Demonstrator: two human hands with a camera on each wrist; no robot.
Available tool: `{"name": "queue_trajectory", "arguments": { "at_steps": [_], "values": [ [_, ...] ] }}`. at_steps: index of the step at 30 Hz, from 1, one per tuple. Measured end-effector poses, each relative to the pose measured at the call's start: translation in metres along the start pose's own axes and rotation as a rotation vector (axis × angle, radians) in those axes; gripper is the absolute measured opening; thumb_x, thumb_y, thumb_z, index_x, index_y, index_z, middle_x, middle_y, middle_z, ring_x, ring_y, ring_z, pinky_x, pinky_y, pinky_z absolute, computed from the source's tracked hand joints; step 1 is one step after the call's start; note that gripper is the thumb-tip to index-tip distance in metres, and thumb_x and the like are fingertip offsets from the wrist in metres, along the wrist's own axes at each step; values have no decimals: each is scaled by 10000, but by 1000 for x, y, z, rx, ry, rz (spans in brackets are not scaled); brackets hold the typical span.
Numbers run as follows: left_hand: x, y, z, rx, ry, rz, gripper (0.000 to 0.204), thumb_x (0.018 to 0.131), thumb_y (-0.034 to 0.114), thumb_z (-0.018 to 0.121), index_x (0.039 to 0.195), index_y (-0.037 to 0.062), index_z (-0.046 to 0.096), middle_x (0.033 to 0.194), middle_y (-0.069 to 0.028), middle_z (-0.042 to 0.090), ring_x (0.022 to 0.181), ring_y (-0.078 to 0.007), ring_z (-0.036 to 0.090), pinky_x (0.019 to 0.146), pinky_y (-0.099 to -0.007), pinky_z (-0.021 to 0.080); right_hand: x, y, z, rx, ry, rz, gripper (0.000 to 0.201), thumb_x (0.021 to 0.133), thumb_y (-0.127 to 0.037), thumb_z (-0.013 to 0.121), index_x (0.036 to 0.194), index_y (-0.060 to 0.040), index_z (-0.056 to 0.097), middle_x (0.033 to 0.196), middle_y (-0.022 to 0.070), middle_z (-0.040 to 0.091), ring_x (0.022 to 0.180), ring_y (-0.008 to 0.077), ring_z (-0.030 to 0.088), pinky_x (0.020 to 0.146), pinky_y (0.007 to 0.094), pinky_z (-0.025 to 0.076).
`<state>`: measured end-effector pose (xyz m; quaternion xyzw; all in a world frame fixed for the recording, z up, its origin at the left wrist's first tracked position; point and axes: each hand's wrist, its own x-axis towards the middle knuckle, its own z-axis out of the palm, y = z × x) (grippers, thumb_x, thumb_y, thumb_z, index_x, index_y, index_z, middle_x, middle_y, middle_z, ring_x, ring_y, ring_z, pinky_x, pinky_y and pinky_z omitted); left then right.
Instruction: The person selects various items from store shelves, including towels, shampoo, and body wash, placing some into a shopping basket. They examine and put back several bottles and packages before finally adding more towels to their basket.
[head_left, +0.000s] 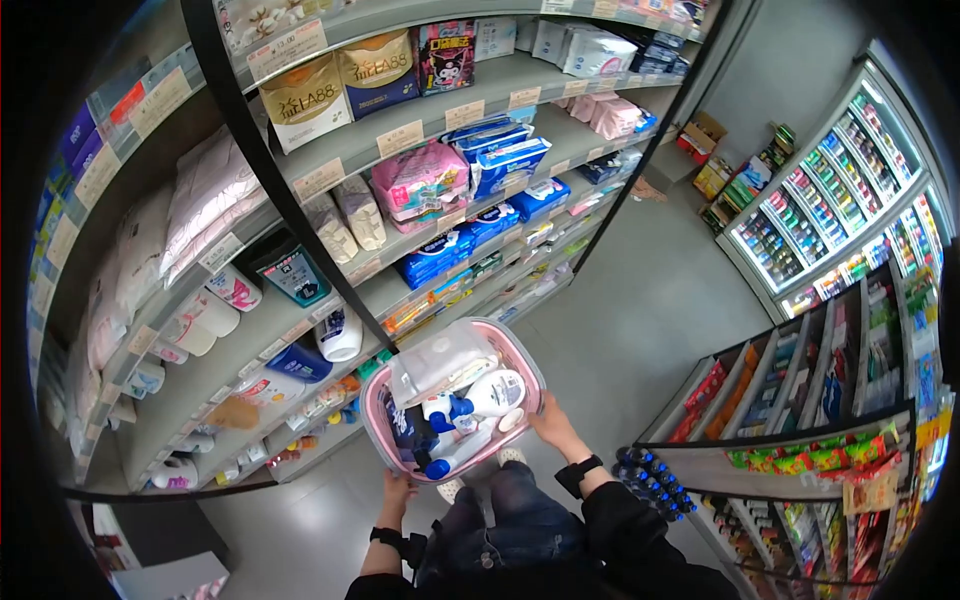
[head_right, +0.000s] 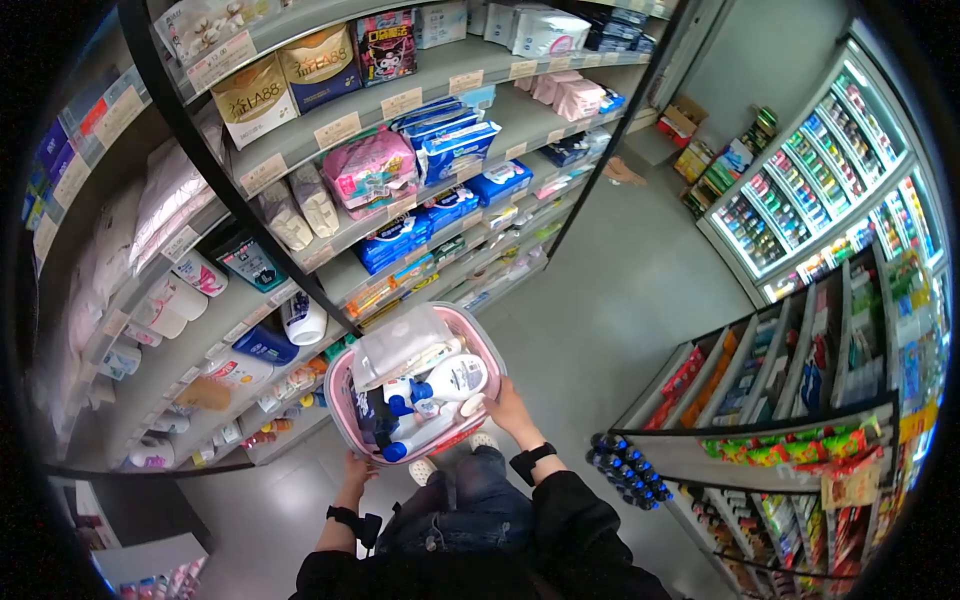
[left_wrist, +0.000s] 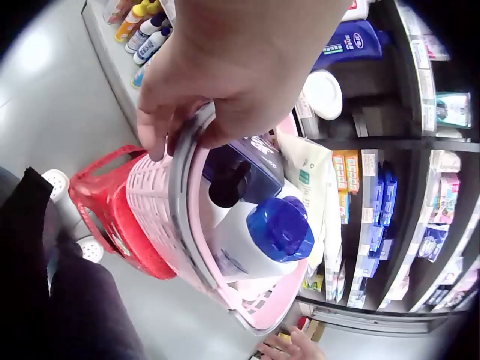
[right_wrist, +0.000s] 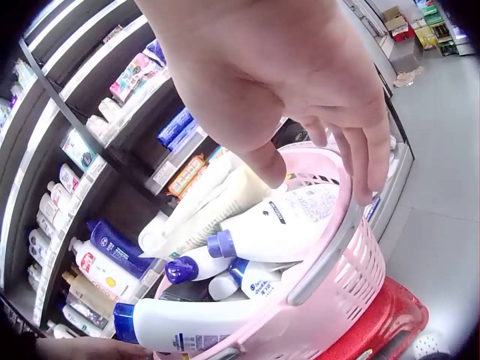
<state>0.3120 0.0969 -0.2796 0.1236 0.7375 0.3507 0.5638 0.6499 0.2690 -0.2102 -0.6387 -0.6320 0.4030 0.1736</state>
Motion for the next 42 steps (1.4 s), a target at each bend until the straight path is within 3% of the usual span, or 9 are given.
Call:
{"name": "queue_trajectory", "arguments": {
  "at_steps": [6,8,10,13,18,24,26,33,42],
  "values": [
    [17,-10,24,21,196,11,328,870,16,511,1124,86,317,953,-146,589,703,-277,656,445,-379,559,62,-8,-8,-50,-6,112,642,799,-249,654,1320,-5,370,1213,324,498,1143,435,507,962,465,418],
    [18,-14,23,94,249,17,329,860,-17,499,1104,90,305,956,-155,587,688,-287,656,417,-382,559,70,-15,-15,-369,43,33,551,808,-227,652,1251,-5,411,1153,317,542,1083,427,551,905,473,453],
    [19,-16,23,31,261,70,293,873,16,526,1075,82,324,845,-141,607,569,-252,636,342,-324,496,87,-6,-15,-278,-53,91,528,816,-224,644,1248,-16,424,1102,299,578,1037,435,570,876,478,466],
    [11,-7,31,-20,278,79,231,878,17,525,1042,68,370,834,-142,609,565,-237,630,346,-312,492,102,15,-8,-143,-148,117,468,834,-204,623,1228,-31,439,1014,276,625,966,447,595,830,492,480],
    [6,1,31,12,294,18,226,858,22,531,1026,50,382,824,-129,589,571,-209,610,363,-308,494,97,23,-5,-101,-152,66,417,853,-174,602,1199,-35,416,975,293,626,943,466,594,813,509,479],
    [18,-17,28,68,296,81,289,835,-25,522,1038,31,325,865,-158,569,600,-217,607,380,-326,501,92,17,-11,-86,-175,91,392,853,-142,599,1151,0,387,980,305,618,960,463,589,827,506,469],
    [4,-11,34,61,334,73,297,831,-40,519,1041,25,319,880,-169,567,619,-225,614,388,-330,509,90,28,-9,-112,-191,86,459,849,-143,591,1230,-30,362,983,305,622,946,470,597,822,495,485],
    [-29,-5,39,19,286,91,259,835,-34,519,1028,40,363,891,-160,581,647,-237,632,395,-328,512,68,36,-16,-116,-168,83,421,815,-144,596,1143,19,389,955,318,618,923,475,600,813,489,493],
    [-9,-28,35,28,264,112,270,839,-12,519,1058,31,368,874,-158,574,626,-235,620,395,-318,503,71,39,-17,-158,-204,79,435,808,-163,580,1137,53,394,945,325,619,919,468,606,826,487,496]
  ]
}}
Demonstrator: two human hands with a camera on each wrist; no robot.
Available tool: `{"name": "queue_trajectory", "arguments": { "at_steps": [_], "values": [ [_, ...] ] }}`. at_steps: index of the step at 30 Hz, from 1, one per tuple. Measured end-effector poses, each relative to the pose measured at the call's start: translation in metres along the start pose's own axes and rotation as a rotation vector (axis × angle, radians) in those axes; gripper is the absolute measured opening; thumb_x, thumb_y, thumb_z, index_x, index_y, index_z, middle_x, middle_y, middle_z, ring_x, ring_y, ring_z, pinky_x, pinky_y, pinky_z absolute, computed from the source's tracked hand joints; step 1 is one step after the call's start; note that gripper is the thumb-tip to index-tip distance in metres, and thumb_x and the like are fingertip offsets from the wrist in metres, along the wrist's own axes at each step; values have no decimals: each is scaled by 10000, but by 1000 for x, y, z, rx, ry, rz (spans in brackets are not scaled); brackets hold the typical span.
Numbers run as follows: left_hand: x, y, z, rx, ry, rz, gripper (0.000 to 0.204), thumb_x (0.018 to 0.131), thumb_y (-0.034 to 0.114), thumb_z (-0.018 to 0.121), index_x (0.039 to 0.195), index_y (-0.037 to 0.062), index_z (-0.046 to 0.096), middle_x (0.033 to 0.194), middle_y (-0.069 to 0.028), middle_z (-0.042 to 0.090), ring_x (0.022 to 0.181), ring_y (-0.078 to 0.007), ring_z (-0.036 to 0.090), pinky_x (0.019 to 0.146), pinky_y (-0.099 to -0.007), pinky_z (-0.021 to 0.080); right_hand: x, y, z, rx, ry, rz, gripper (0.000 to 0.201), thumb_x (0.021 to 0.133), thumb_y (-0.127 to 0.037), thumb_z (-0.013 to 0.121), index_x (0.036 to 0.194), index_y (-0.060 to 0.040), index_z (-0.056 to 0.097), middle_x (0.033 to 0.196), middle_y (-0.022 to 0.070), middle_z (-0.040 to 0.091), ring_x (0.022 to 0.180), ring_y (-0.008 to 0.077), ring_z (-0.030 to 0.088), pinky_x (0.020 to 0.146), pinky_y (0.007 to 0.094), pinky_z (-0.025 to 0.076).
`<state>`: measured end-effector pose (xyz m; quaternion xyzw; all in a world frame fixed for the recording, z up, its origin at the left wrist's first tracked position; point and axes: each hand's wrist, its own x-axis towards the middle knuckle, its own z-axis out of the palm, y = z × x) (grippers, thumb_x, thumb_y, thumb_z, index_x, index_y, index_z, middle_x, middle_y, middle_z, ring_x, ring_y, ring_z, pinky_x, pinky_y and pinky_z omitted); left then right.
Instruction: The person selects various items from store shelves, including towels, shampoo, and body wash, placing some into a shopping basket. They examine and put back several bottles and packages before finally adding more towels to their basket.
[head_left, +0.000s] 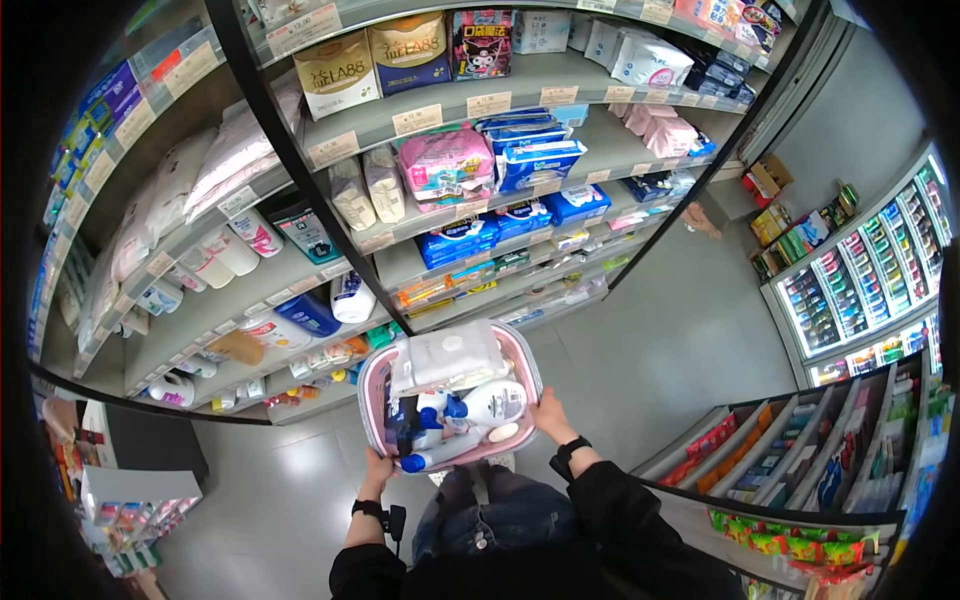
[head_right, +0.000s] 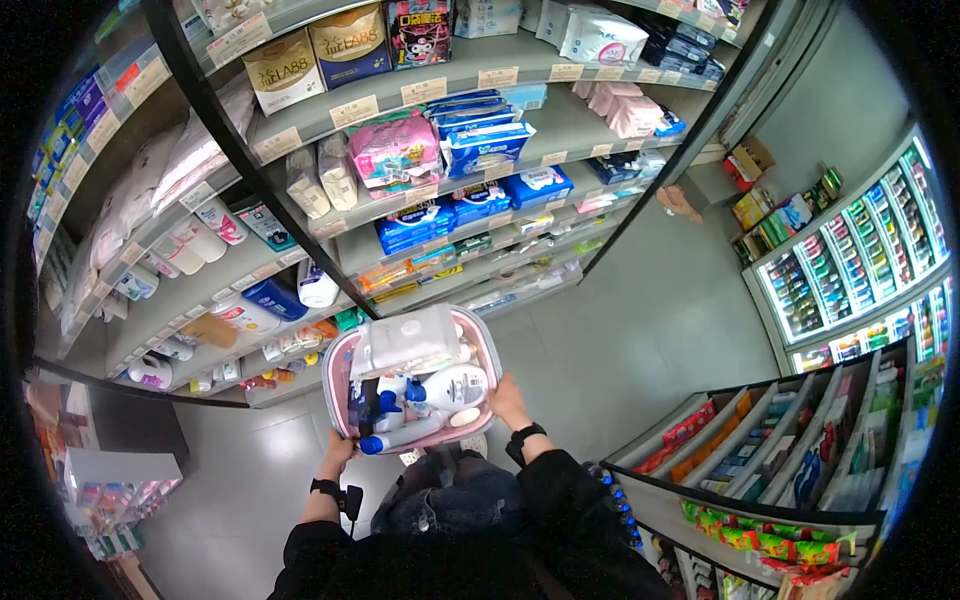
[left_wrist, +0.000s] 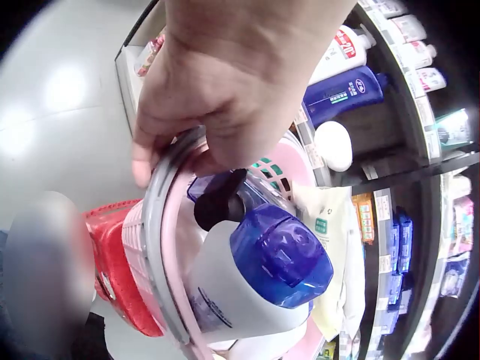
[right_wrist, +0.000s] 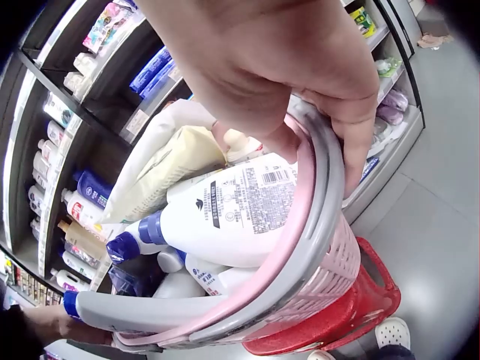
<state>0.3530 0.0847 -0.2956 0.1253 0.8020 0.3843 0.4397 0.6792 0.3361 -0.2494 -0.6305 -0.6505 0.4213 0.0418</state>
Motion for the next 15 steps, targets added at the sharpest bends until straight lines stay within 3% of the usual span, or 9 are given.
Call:
{"name": "queue_trajectory", "arguments": {
  "at_steps": [2,8,15],
  "values": [
    [6,7,0,-8,12,17,277,839,-6,522,1066,25,366,869,-160,571,619,-232,616,395,-316,502,7,-10,1,0,15,44,371,823,-116,576,1100,60,402,991,335,605,954,464,597,832,487,489],
    [42,5,-6,77,86,36,297,817,12,539,1065,7,376,881,-172,575,627,-231,613,408,-323,506,25,-24,0,-3,-30,117,456,811,-142,560,1178,89,419,1078,331,588,1026,449,584,874,461,491],
    [28,7,-19,68,5,-18,354,769,-39,544,1091,20,409,869,-164,601,629,-237,632,406,-332,518,20,3,23,4,-5,-65,537,789,-186,595,1188,123,412,1080,344,579,1022,459,580,875,464,488]
  ]
}}
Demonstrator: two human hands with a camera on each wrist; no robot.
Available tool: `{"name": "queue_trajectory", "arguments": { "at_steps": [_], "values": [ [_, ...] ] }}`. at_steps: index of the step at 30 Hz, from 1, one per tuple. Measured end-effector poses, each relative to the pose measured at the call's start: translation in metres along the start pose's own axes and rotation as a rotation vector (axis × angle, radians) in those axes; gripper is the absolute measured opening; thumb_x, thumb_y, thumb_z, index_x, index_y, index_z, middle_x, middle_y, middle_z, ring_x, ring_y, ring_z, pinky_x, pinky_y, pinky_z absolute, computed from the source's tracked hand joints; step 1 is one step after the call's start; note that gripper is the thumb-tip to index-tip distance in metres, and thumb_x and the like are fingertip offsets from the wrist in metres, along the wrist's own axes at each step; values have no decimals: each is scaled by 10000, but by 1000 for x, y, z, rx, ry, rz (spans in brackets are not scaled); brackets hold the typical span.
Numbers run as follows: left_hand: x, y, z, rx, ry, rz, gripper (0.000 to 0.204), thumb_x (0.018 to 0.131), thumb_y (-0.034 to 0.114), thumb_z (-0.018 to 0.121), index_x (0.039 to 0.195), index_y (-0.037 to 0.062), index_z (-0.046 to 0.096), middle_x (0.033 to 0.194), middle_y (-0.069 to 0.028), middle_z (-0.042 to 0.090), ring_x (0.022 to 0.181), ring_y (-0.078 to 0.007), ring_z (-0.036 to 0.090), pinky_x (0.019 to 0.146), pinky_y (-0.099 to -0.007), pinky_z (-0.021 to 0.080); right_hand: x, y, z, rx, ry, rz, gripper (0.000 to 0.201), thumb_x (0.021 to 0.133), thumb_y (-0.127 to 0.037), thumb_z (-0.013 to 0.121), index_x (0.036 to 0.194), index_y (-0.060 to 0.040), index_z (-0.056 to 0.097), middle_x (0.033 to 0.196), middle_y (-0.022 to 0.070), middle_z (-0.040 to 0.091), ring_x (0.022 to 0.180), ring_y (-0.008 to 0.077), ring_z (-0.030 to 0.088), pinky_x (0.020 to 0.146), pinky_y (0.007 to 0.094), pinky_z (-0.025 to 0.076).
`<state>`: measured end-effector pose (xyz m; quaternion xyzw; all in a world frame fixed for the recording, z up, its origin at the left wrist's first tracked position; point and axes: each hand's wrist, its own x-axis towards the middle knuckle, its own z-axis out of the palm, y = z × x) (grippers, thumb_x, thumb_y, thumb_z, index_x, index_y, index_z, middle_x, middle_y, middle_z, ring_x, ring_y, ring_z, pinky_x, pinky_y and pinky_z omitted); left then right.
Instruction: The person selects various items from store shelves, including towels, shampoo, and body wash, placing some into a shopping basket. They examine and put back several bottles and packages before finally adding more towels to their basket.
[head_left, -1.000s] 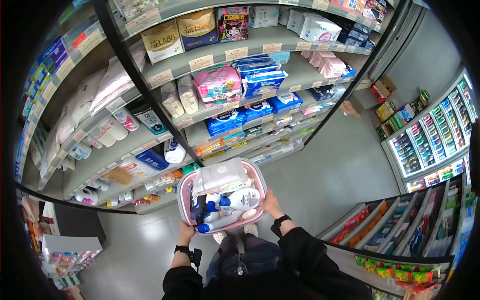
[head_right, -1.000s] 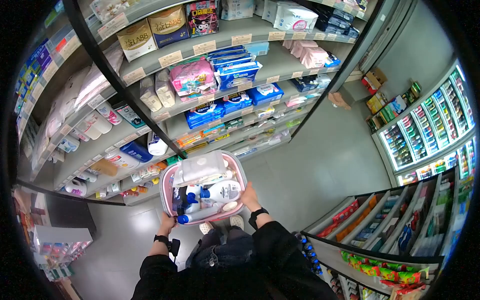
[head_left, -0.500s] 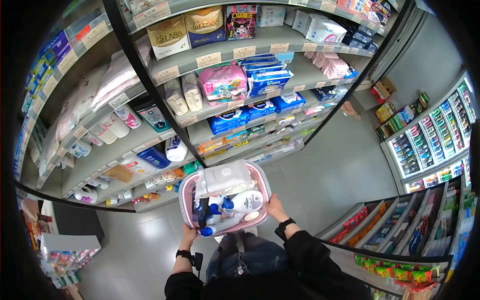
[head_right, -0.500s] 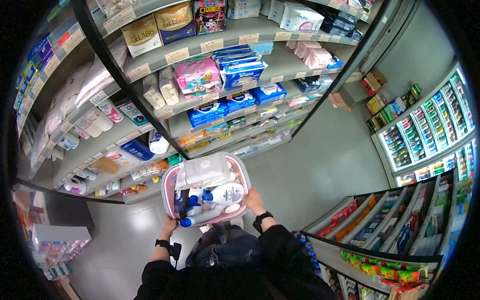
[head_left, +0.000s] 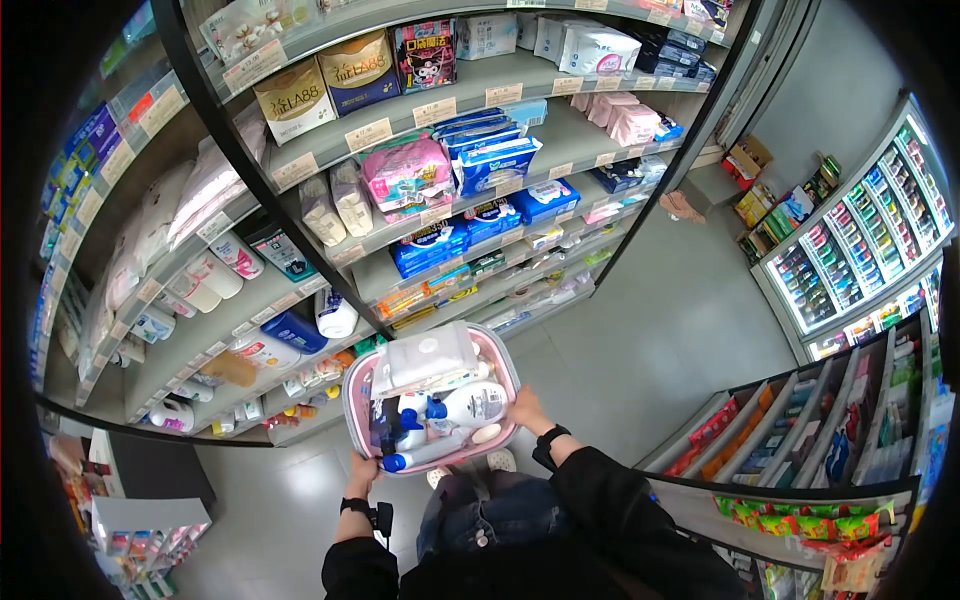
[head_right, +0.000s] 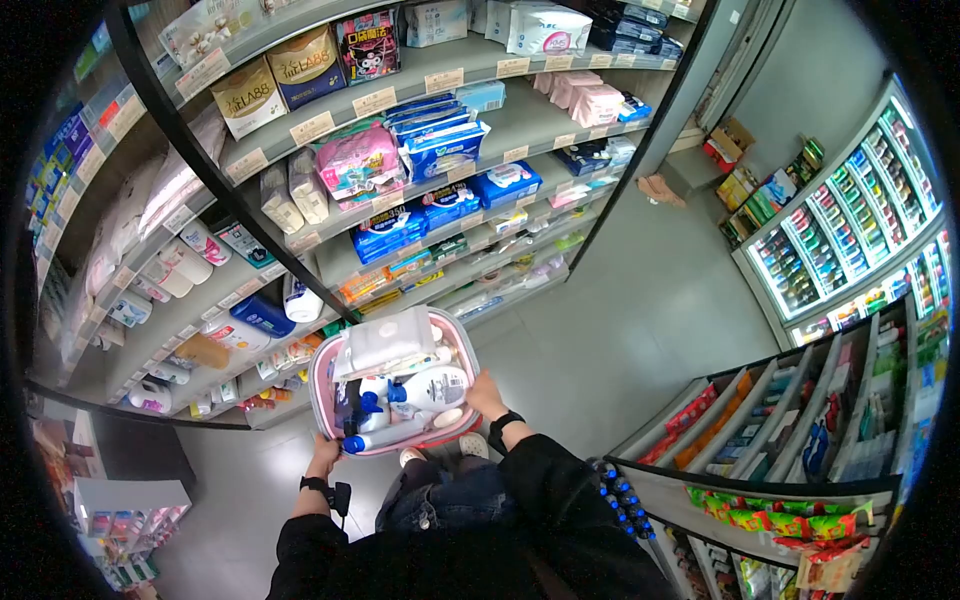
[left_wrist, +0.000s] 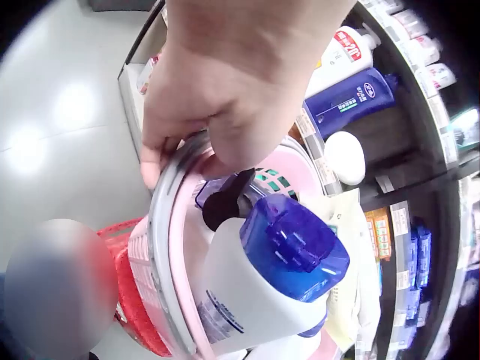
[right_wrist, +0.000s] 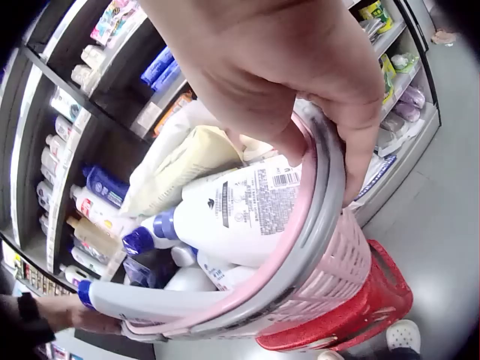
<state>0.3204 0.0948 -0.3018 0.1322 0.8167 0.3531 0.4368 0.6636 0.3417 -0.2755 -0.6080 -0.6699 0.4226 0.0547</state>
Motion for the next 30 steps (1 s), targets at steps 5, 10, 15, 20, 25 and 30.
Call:
{"name": "queue_trajectory", "arguments": {
  "at_steps": [5,10,15,20,25,30],
  "values": [
    [-17,-3,11,7,74,-30,307,790,-44,512,1091,2,468,891,-168,609,658,-257,641,419,-336,531,-14,21,-6,54,-66,51,578,759,-197,624,1178,131,397,1057,352,581,1021,466,579,871,467,483],
    [-45,6,14,-35,-39,-3,277,806,-40,506,1078,-10,463,897,-167,616,682,-265,645,443,-339,542,-13,38,-14,58,-77,-28,539,779,-237,669,1120,96,417,1013,340,599,993,460,592,853,468,480],
    [-45,0,17,-67,-5,1,232,819,-50,499,1047,-17,474,892,-161,623,697,-247,648,450,-334,541,-17,36,-19,72,-86,-25,528,776,-249,697,1126,61,453,1045,301,604,999,434,596,857,449,478],
    [-50,-2,22,-56,-46,20,197,854,-21,520,1044,0,475,878,-140,628,707,-221,645,429,-324,530,-16,33,-26,80,-46,-79,495,788,-260,694,1127,33,484,1061,295,602,1008,444,584,870,447,465],
    [-50,-30,32,-90,74,128,189,864,9,560,1034,22,478,881,-124,631,726,-215,629,551,-336,524,-26,21,-31,28,-30,-80,477,803,-198,665,1137,68,451,1032,315,606,1001,452,587,863,462,477],
    [-44,-42,37,-87,139,81,251,861,49,604,1057,4,453,882,-138,629,753,-227,632,598,-356,511,-26,18,-32,25,-39,-41,499,810,-250,670,1138,48,441,1037,320,601,1004,466,577,856,473,469]
  ]
}}
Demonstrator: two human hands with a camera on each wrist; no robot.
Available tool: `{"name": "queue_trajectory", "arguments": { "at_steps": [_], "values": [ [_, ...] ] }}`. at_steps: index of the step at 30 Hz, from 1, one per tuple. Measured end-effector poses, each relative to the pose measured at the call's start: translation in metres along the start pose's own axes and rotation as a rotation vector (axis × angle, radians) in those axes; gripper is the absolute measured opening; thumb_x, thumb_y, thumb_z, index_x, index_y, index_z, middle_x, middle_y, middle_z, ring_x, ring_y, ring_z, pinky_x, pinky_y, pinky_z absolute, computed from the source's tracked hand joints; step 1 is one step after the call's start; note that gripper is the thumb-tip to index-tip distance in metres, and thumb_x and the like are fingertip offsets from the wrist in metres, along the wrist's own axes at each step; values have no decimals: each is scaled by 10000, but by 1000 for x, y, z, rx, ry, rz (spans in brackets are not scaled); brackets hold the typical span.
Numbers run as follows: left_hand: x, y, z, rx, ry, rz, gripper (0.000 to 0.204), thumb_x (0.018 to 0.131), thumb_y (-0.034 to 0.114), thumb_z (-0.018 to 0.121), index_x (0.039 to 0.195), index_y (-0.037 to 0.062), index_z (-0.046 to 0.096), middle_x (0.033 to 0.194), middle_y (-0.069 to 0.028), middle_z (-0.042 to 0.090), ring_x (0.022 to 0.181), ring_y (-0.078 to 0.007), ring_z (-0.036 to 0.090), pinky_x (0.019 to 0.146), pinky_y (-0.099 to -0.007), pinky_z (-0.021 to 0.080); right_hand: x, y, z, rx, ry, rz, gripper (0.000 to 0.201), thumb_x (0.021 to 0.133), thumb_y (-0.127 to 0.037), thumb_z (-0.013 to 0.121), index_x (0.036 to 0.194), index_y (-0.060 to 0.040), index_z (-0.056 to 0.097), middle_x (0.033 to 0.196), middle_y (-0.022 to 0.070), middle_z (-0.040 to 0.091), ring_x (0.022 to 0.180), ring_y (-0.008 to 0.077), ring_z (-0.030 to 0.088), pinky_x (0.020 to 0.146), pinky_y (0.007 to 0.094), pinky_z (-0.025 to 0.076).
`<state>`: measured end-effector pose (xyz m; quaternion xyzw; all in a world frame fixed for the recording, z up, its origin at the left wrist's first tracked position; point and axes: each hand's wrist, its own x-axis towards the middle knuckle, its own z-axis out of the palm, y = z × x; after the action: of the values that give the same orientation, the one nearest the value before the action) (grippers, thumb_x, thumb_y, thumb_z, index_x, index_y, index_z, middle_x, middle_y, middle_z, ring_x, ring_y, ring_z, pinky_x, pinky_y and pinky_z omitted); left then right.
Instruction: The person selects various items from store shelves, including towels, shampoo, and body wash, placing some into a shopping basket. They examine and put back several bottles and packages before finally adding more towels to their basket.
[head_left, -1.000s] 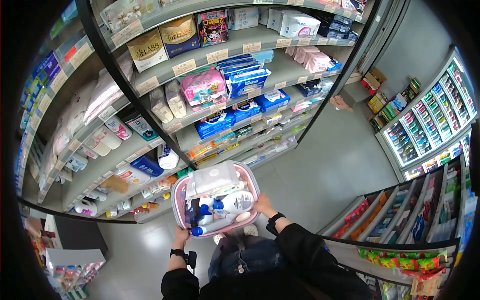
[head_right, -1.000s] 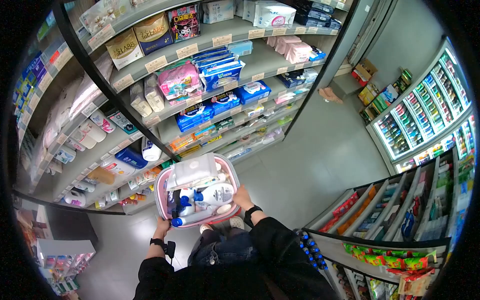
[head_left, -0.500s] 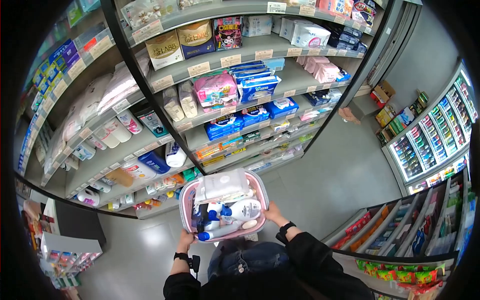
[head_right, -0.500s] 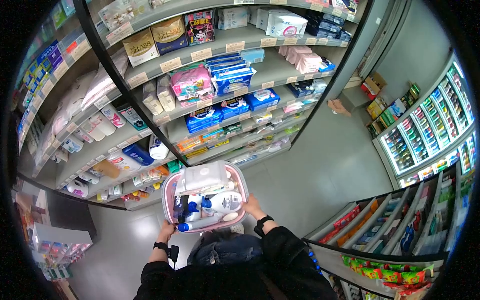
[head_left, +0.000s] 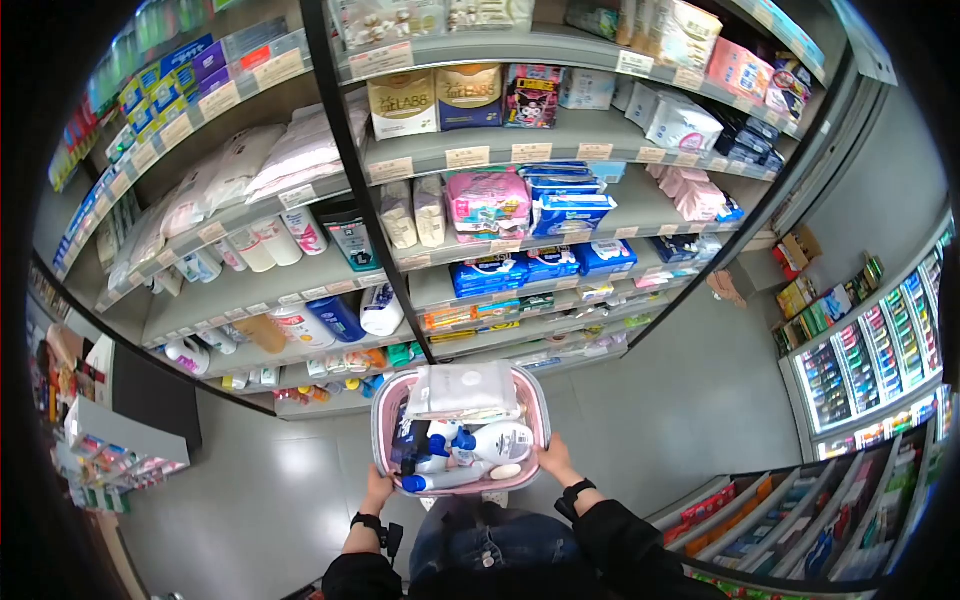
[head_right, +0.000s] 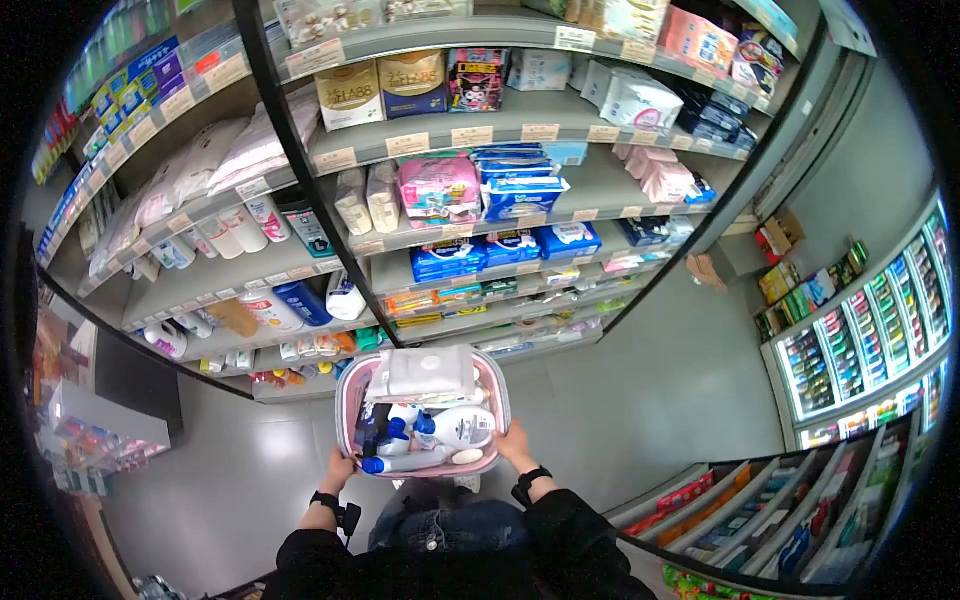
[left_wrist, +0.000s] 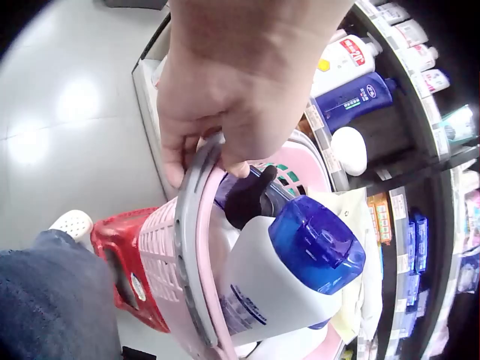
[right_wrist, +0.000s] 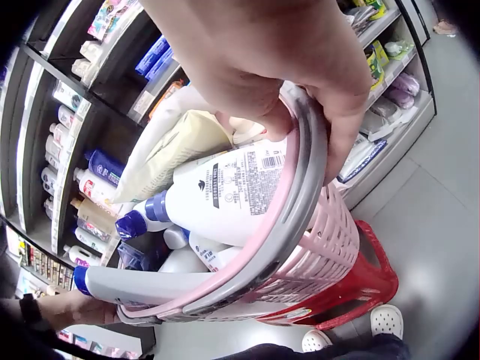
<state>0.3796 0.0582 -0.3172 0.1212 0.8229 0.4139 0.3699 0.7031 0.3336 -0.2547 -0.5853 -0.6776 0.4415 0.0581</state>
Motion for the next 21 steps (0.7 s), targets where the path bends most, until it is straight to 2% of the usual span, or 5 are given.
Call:
{"name": "queue_trajectory", "arguments": {
  "at_steps": [7,9,13,19,21],
  "values": [
    [-13,22,1,-17,11,-49,261,862,51,600,1065,1,444,866,-149,629,691,-237,640,541,-354,511,-10,-3,0,45,50,23,433,817,-245,672,1117,-1,476,1009,289,622,998,453,586,840,463,469],
    [-14,22,0,-48,10,22,255,864,50,594,1065,5,444,851,-147,628,667,-240,642,523,-354,513,-12,-5,0,86,63,-5,418,817,-233,671,1113,-5,485,1005,280,626,995,443,592,841,455,471],
    [-11,20,-3,-3,-3,-43,254,863,40,590,1066,7,442,841,-142,628,678,-234,646,524,-352,514,-10,2,8,101,107,-31,407,819,-208,667,1136,-23,491,1001,257,637,986,416,609,843,439,477],
    [-7,20,-11,-134,-125,-83,258,865,40,587,1077,18,442,849,-130,635,712,-221,657,533,-341,526,-8,4,15,-26,175,-4,440,808,-198,691,1159,-41,476,982,259,639,967,419,614,849,439,475],
    [-2,18,-13,-171,-198,29,208,870,49,581,1040,20,466,848,-119,643,726,-215,664,518,-337,534,-5,10,18,-36,181,-22,455,803,-204,689,1181,-51,486,996,235,644,960,386,623,842,423,481]
  ]
}}
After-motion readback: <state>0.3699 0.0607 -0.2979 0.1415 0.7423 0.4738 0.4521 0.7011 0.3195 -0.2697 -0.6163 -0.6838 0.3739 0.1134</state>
